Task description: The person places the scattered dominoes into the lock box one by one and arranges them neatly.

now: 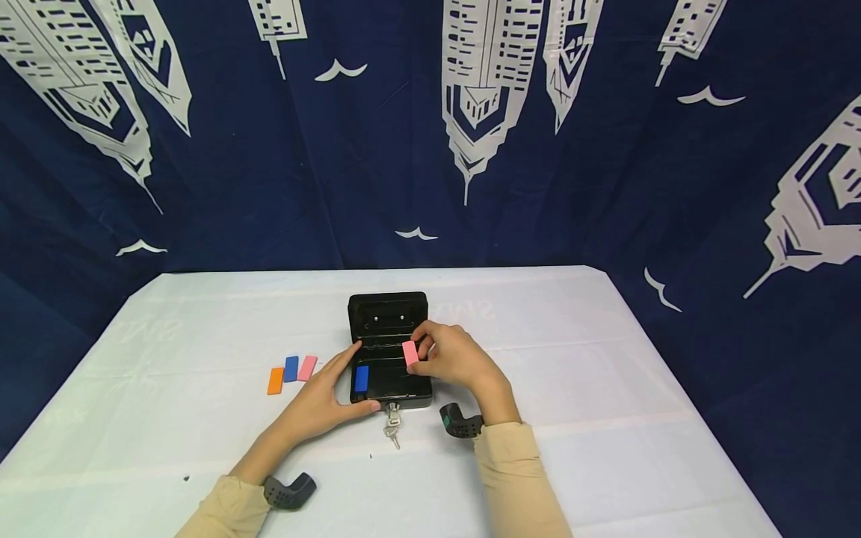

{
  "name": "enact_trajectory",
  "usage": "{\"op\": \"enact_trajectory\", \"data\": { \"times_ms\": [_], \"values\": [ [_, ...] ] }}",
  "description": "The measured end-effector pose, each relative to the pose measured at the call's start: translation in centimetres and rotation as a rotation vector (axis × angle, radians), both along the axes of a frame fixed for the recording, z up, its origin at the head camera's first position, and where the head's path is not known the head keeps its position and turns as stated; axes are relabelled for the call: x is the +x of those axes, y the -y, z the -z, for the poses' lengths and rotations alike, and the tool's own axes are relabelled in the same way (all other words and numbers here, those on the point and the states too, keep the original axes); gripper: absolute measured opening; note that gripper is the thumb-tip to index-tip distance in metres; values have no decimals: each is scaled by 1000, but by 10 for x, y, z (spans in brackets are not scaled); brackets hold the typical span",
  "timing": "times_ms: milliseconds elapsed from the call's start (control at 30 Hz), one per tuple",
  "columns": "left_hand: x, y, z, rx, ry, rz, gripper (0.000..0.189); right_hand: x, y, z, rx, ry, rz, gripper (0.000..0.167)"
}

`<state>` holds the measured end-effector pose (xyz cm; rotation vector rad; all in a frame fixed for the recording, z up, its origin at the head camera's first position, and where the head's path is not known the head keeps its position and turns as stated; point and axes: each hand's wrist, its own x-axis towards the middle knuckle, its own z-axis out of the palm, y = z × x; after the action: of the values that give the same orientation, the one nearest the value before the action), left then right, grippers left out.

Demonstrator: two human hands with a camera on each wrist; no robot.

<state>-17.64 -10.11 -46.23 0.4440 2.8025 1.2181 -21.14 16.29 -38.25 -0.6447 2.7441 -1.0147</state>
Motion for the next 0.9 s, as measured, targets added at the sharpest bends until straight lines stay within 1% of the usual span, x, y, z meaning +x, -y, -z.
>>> {"op": "enact_trajectory", "data": {
  "times_ms": [367, 900],
  "values": [
    [0, 1, 1, 5, 2, 4, 112, 1, 13, 5, 18, -31, -32, 44],
    [0, 1, 1, 0, 10, 7, 112, 2, 33, 14, 20, -42, -69, 44]
  ]
}}
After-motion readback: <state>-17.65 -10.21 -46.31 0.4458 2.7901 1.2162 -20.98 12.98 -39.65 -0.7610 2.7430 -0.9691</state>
